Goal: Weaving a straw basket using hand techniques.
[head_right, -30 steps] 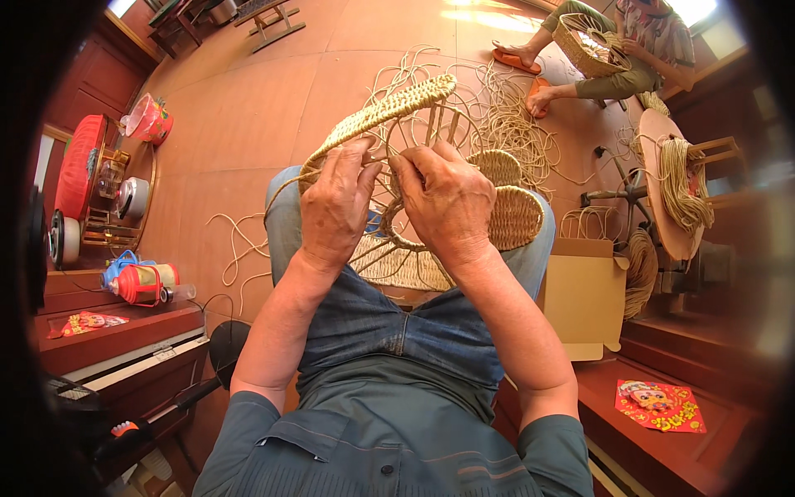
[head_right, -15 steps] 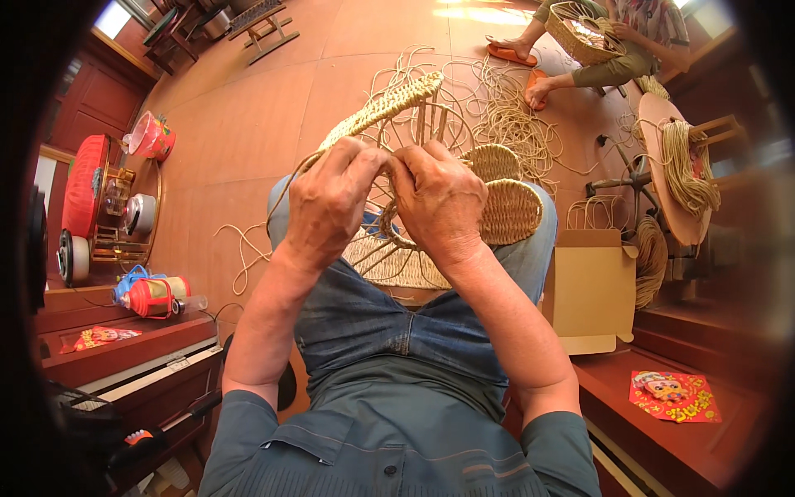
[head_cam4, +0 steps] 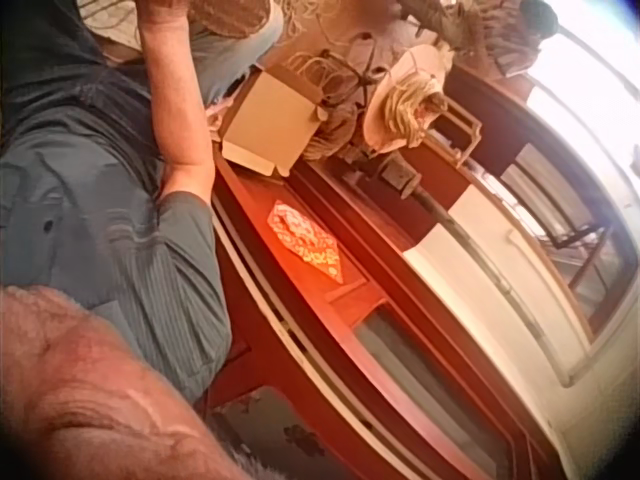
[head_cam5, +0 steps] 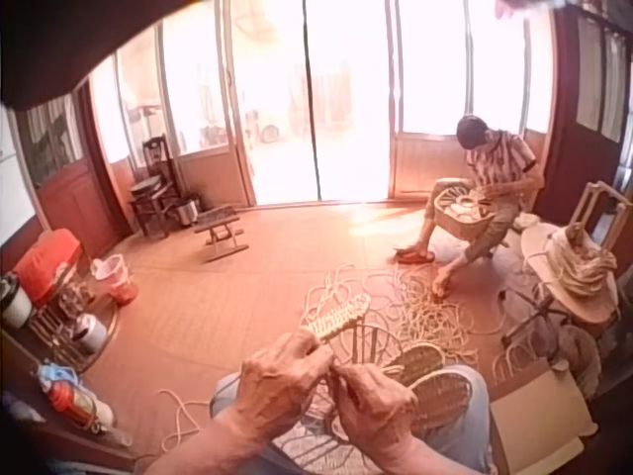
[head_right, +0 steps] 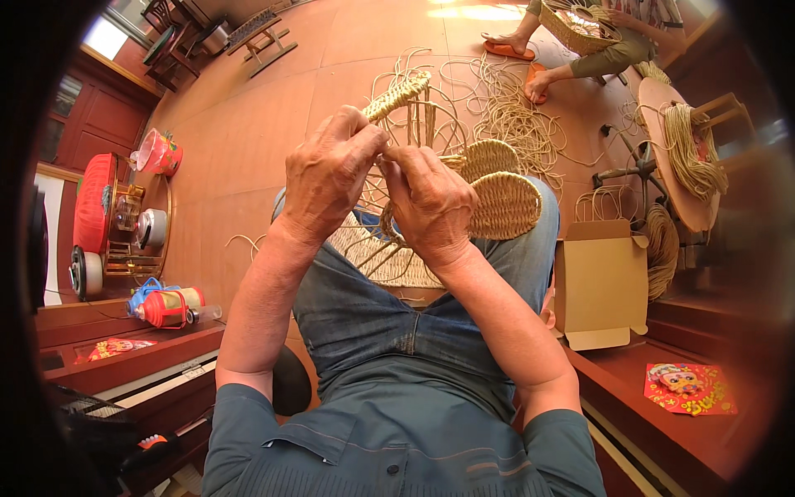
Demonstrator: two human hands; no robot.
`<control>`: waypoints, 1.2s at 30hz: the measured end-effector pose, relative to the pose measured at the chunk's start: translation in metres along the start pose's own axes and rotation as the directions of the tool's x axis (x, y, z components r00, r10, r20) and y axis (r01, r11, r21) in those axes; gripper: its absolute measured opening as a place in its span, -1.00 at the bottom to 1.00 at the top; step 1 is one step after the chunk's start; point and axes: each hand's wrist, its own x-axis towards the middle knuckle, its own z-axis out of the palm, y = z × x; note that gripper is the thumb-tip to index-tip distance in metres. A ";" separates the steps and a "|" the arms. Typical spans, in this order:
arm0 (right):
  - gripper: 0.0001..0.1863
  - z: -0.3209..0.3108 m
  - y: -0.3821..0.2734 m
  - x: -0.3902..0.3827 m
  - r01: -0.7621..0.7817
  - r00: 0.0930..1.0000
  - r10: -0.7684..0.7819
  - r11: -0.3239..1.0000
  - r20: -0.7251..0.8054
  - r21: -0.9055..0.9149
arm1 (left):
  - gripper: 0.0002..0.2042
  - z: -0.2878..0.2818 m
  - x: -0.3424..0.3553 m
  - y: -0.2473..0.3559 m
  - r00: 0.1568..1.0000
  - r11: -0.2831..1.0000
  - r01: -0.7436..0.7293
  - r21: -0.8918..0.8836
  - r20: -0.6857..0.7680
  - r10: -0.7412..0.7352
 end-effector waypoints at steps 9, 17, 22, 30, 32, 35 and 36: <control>-0.85 -0.003 -0.004 0.002 -0.004 0.997 0.011 0.995 0.072 -0.098 | -0.82 -0.006 -0.003 0.001 0.998 0.998 -0.019 -0.057 -0.063 0.016; -0.82 -0.005 -0.015 0.003 -0.118 0.980 0.129 0.990 0.154 -0.079 | -0.82 0.004 -0.041 0.029 0.824 0.689 0.521 -0.504 0.087 -0.559; -0.81 -0.005 -0.016 0.011 -0.228 0.959 0.235 0.972 0.161 -0.056 | -0.70 0.023 -0.031 0.026 0.751 0.367 0.561 -0.743 0.269 -0.603; -0.76 -0.011 -0.017 0.017 -0.343 0.903 0.332 0.939 0.274 -0.009 | -0.77 0.041 -0.022 0.038 0.606 -0.182 0.483 -0.857 0.477 -0.637; -0.76 -0.010 -0.017 0.015 -0.335 0.910 0.325 0.942 0.257 -0.002 | -0.79 0.046 -0.023 0.041 0.647 0.064 0.486 -0.871 0.310 -0.696; -0.79 -0.010 -0.016 0.013 -0.323 0.917 0.319 0.946 0.237 -0.024 | -0.76 0.052 -0.028 0.047 0.668 0.359 0.542 -0.760 0.130 -0.733; -0.79 -0.011 -0.016 0.012 -0.304 0.926 0.303 0.952 0.227 -0.029 | -0.76 0.052 -0.029 0.049 0.652 0.358 0.574 -0.737 0.147 -0.744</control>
